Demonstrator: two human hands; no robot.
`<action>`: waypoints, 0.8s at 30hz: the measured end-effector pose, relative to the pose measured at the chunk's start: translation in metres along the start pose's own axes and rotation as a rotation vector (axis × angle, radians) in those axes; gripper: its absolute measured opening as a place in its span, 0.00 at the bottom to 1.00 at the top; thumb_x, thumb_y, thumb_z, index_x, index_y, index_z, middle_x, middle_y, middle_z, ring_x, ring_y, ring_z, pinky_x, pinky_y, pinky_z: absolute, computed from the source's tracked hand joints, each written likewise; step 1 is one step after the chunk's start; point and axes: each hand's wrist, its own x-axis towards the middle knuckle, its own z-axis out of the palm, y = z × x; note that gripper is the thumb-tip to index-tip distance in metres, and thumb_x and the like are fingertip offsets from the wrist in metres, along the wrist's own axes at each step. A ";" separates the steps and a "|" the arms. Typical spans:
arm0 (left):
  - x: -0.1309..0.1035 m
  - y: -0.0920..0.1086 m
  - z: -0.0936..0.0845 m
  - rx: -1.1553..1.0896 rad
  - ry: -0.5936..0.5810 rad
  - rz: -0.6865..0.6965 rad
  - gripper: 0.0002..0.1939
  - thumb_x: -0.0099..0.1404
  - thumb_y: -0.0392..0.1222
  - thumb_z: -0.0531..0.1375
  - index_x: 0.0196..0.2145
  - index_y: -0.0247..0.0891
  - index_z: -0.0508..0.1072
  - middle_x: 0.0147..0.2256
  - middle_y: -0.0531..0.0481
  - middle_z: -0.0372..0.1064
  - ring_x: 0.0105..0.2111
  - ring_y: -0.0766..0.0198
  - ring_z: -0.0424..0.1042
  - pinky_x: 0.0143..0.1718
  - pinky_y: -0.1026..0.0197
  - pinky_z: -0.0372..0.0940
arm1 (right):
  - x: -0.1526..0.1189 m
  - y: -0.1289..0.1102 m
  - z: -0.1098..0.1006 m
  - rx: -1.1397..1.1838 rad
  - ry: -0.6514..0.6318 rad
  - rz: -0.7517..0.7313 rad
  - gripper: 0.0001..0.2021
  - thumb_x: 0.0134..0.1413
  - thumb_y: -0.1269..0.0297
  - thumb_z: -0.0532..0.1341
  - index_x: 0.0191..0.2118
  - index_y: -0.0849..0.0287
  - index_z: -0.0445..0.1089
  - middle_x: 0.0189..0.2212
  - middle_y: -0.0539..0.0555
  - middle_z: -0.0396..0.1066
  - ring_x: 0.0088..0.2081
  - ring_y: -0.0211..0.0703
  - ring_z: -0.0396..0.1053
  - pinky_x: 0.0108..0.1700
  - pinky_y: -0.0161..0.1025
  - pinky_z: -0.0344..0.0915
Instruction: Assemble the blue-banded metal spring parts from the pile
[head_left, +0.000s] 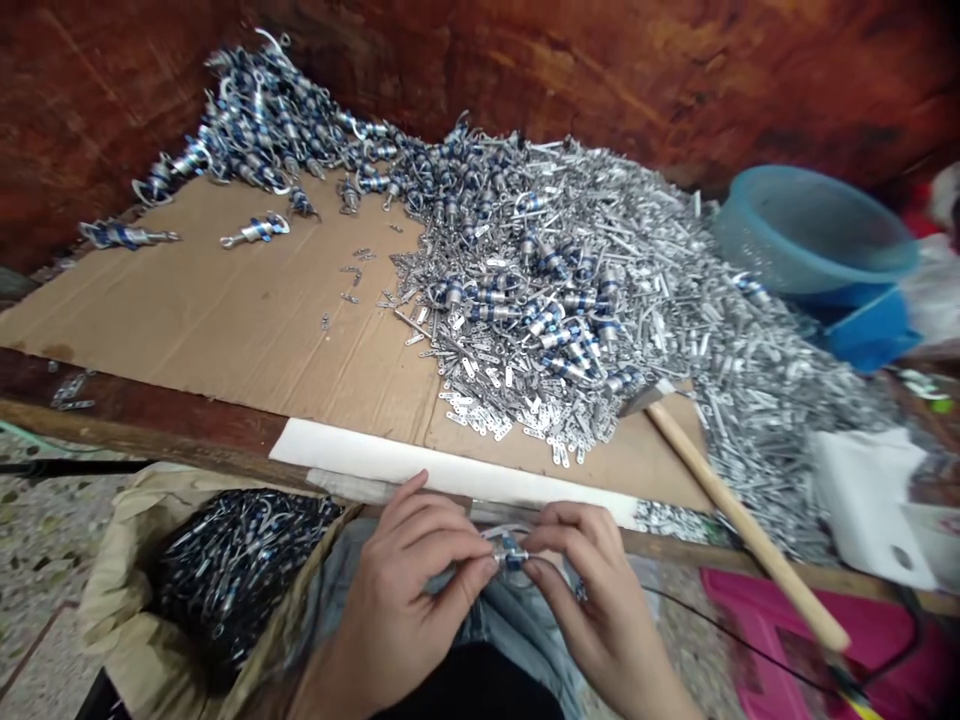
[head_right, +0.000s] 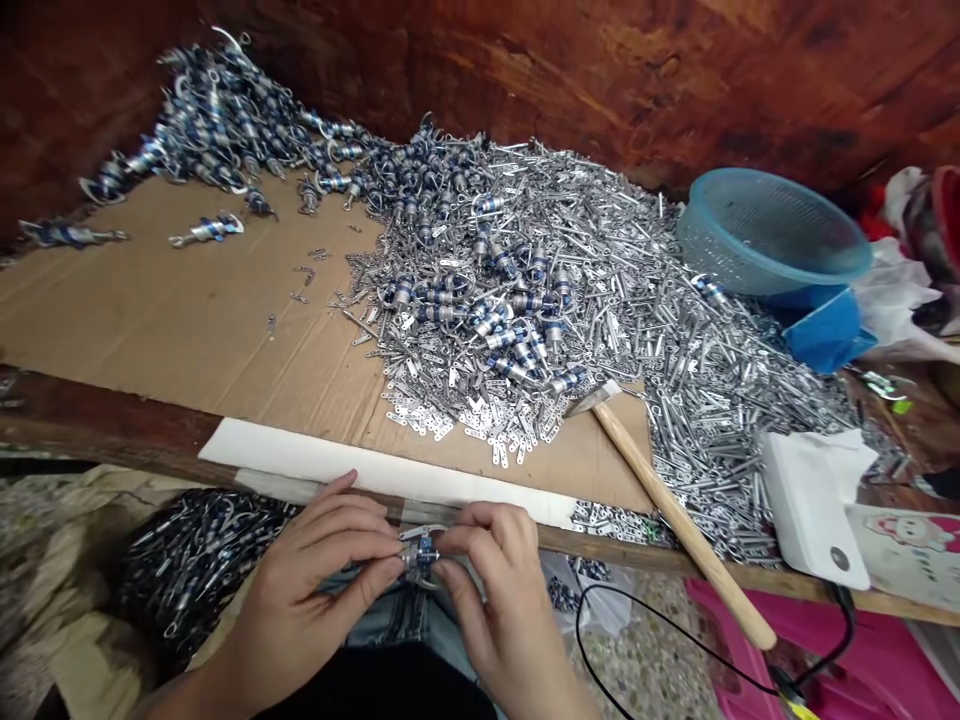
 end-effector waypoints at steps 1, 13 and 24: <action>0.000 0.001 0.001 -0.006 0.008 -0.023 0.04 0.59 0.32 0.60 0.30 0.39 0.73 0.28 0.54 0.72 0.34 0.65 0.70 0.55 0.49 0.57 | 0.000 -0.002 0.001 -0.043 0.034 -0.019 0.07 0.55 0.74 0.56 0.38 0.55 0.65 0.35 0.53 0.64 0.39 0.42 0.62 0.39 0.39 0.59; 0.006 0.006 0.007 0.071 -0.053 0.010 0.06 0.59 0.32 0.58 0.27 0.39 0.73 0.25 0.55 0.69 0.31 0.66 0.69 0.54 0.49 0.58 | 0.008 -0.007 -0.003 -0.088 -0.081 -0.024 0.09 0.54 0.76 0.57 0.38 0.54 0.66 0.32 0.48 0.69 0.35 0.40 0.63 0.41 0.42 0.51; -0.006 -0.029 0.021 0.457 -0.052 0.335 0.11 0.63 0.42 0.59 0.42 0.37 0.73 0.40 0.49 0.73 0.48 0.57 0.66 0.62 0.43 0.41 | 0.016 0.004 0.016 -0.081 -0.141 0.311 0.06 0.53 0.73 0.59 0.29 0.54 0.67 0.29 0.48 0.68 0.35 0.43 0.62 0.39 0.43 0.50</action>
